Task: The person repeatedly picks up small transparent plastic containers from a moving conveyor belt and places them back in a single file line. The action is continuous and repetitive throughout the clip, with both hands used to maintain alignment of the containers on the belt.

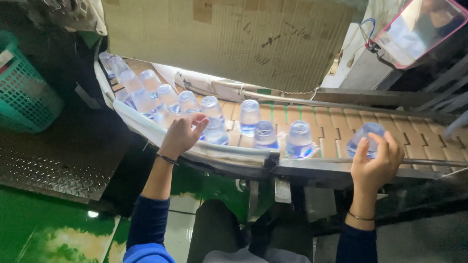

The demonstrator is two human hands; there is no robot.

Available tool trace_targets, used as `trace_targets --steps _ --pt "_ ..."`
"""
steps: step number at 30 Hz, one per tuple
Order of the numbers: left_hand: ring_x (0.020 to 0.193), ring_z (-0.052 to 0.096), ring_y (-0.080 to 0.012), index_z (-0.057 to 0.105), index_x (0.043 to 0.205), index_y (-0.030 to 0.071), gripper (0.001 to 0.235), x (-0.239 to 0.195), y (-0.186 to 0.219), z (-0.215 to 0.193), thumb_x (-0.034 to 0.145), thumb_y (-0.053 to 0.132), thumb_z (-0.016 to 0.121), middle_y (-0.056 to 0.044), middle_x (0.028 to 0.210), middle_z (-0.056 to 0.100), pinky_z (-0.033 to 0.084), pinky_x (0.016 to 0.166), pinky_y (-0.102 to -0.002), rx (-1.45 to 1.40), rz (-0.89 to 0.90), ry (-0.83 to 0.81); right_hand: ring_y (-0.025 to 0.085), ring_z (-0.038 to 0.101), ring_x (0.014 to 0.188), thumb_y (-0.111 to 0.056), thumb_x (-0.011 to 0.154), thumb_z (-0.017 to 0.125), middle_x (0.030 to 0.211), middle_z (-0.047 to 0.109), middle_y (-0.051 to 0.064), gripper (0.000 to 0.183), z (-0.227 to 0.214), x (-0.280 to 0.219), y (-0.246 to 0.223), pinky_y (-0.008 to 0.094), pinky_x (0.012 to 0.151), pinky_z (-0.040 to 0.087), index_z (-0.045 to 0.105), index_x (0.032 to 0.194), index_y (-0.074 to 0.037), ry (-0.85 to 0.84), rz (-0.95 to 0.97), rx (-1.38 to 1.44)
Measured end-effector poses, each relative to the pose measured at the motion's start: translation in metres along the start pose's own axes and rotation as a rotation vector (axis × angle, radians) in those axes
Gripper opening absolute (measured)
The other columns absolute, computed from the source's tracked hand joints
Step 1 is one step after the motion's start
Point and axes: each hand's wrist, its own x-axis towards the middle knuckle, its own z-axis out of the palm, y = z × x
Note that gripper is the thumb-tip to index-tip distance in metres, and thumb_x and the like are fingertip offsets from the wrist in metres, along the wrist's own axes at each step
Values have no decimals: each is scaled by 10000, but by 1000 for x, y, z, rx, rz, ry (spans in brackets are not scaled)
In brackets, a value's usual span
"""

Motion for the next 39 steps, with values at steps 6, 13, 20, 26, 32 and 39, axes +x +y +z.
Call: trace_targets --steps 6,13,20,26,32,39 --pt "831 712 -193 694 1082 94 256 -18 -6 58 1048 296 541 -60 936 750 546 745 -311 -186 77 658 445 335 1471 -248 1126 608 1493 516 270 281 -10 9 -24 623 1198 284 710 1218 -3 -35 -32 27" --pt "689 636 -213 691 860 166 123 -36 -32 100 971 219 699 21 699 606 524 726 -310 155 298 791 545 625 1161 -424 811 783 1228 650 383 883 -7 32 -64 613 1050 448 441 1502 6 -837 117 313" --pt "718 629 -203 654 818 174 123 -33 -38 112 927 187 708 36 717 574 521 765 -317 190 312 851 448 539 1392 -251 855 988 1342 639 180 652 -37 27 -4 724 1110 144 636 1371 -66 -96 49 -35" --pt "748 631 -203 647 820 184 113 -36 -37 113 913 165 708 44 739 570 506 759 -324 217 287 843 333 611 1201 -424 666 902 1170 562 24 700 -49 46 -53 508 989 522 665 1321 -355 -570 -148 -236" --pt "763 637 -208 651 842 169 99 -40 -32 105 934 158 684 16 758 581 496 763 -332 154 325 775 371 594 1258 -497 786 797 1298 591 110 702 -32 18 -32 535 1019 504 568 1402 -251 -731 137 177" --pt "745 611 -188 670 831 175 111 -37 -40 113 937 193 698 24 749 571 480 734 -323 248 313 826 373 524 1236 -727 725 760 1278 477 175 969 -36 -16 -27 556 1028 447 433 1307 -24 -298 128 27"
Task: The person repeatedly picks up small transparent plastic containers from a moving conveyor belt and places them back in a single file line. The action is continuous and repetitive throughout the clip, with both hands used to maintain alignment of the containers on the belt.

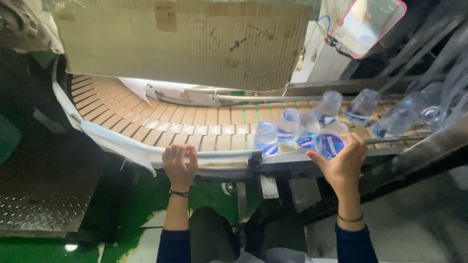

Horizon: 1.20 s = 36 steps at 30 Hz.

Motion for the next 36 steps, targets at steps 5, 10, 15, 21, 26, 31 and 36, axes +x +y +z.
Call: trace_targets --steps 5,10,15,21,26,31,36 --pt "743 610 -196 663 828 181 128 -5 -5 3 946 216 697 27 743 560 483 735 -326 11 -1 0 349 572 1110 -319 792 886 1128 545 135 560 6 -25 29 483 1054 439 516 1100 -33 72 -117 369" --pt "738 613 -209 664 828 173 145 -3 -1 -3 959 230 691 13 742 566 484 722 -334 -13 -3 -21 356 628 1173 -117 866 819 1210 631 164 463 -10 -20 26 487 1042 487 571 1239 -1 -13 -132 474" --pt "771 616 -198 665 835 181 125 -2 1 -5 950 226 682 20 762 574 489 747 -327 -18 -7 -38 416 518 1362 -224 955 688 1364 584 184 377 -14 -8 -2 573 1146 378 599 1289 -74 -195 -224 397" --pt "785 619 -193 661 839 192 132 -3 -3 -4 958 247 678 30 775 568 480 750 -322 -29 11 -47 420 504 1317 -700 755 755 1352 476 204 793 36 -38 -28 609 1143 366 425 1158 -102 136 -146 -122" --pt "776 614 -198 656 832 182 146 1 3 -11 963 244 665 22 772 564 480 730 -328 -63 -3 -59 410 602 1156 -450 795 834 1226 587 197 628 -15 -25 -23 532 1046 461 574 1190 -36 117 -192 225" --pt "781 562 -258 650 829 80 175 6 11 -14 961 188 614 -51 795 612 469 736 -400 -100 50 -46 185 656 1017 -492 975 828 1256 695 49 451 -83 -37 -53 313 874 515 661 1296 -223 -261 -135 1720" --pt "791 567 -281 637 835 63 179 10 15 -17 970 177 612 -80 811 615 475 762 -427 -93 62 -28 300 519 1041 -394 1046 689 1234 571 137 464 -59 -44 -94 394 826 459 579 1445 -184 -481 515 2690"
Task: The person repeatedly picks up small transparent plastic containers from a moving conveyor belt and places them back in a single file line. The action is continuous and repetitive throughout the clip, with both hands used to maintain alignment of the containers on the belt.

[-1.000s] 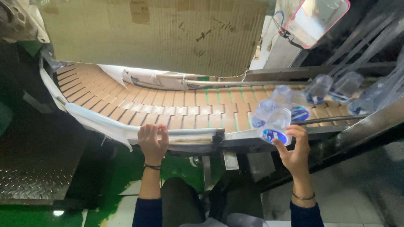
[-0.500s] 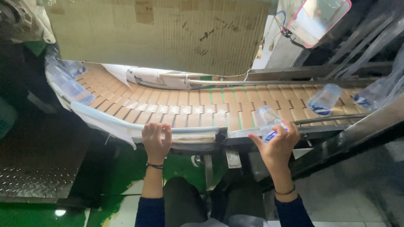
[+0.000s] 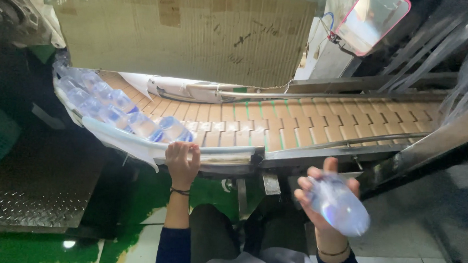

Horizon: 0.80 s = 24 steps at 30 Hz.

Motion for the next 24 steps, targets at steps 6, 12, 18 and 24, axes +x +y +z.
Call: trace_targets --steps 6,12,18,24 --pt "844 603 -204 642 854 171 172 -12 -10 6 1000 261 627 25 811 539 472 782 -339 24 -133 -88 428 569 1271 -549 972 560 1405 543 163 509 -48 11 34 535 960 549 491 1372 -243 989 325 112" --pt "838 612 -199 638 846 173 133 -10 -9 5 971 217 652 21 806 539 479 773 -332 38 -88 -61 412 595 1268 -552 906 648 1374 599 170 516 -48 4 39 543 957 558 574 1279 -202 925 353 85" --pt "818 607 -186 639 842 182 169 -12 -9 7 987 268 639 26 804 545 482 771 -318 26 -120 -51 430 610 1242 -533 892 671 1347 622 191 516 -57 1 41 562 953 562 609 1250 -166 868 365 102" --pt "820 611 -193 639 844 182 109 -9 -5 4 944 206 672 29 790 526 481 769 -318 19 -94 -35 552 556 1240 -551 882 683 1336 624 202 547 -62 8 22 726 999 456 614 1246 -148 832 233 -115"
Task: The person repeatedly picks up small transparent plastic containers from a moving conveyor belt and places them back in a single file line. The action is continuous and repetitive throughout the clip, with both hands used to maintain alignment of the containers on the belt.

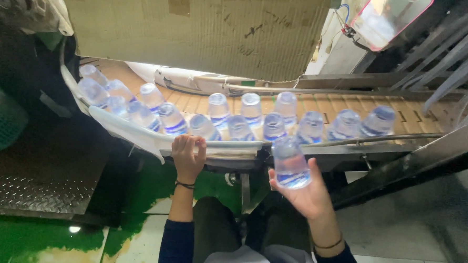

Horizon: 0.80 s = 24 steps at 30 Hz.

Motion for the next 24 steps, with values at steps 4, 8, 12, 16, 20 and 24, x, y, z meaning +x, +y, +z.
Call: trace_targets --steps 4,8,12,16,20,24 --pt "802 628 -211 656 847 178 128 2 -3 0 966 227 656 23 785 567 484 752 -323 -10 12 38 611 493 1269 -667 895 638 1373 609 267 692 37 -17 -35 779 1010 375 634 1323 -123 -189 -157 74" --pt "815 626 -207 652 866 177 94 -3 -6 2 951 218 662 23 805 555 485 753 -319 -13 41 12 417 555 1333 -464 812 721 1456 603 135 679 37 -6 -59 605 1094 445 562 1413 -194 -158 -516 -289" --pt "762 615 -223 652 858 178 95 3 -2 0 946 213 662 17 772 546 489 749 -327 -29 50 37 364 552 1352 -162 768 748 1472 546 178 864 51 24 -59 589 1070 487 341 1530 -154 -265 -722 -716" --pt "781 627 -223 654 858 168 90 5 0 0 939 205 671 21 764 553 490 746 -334 -34 57 58 311 586 1316 -55 702 864 1369 630 141 822 96 62 -28 584 1086 489 485 1430 -86 -453 -722 -840" --pt "798 625 -227 645 864 156 76 3 1 -5 933 180 666 4 780 551 494 753 -348 -17 74 37 295 578 1135 -560 754 846 1181 657 162 852 149 85 21 474 1063 400 349 1342 -195 -644 -849 -1351" --pt "774 598 -254 579 785 146 163 -16 -27 14 898 192 688 -15 774 515 485 755 -358 37 72 17 382 737 1049 -509 753 884 1199 750 101 1052 188 108 54 491 903 592 182 1518 -337 -437 -634 -1621"
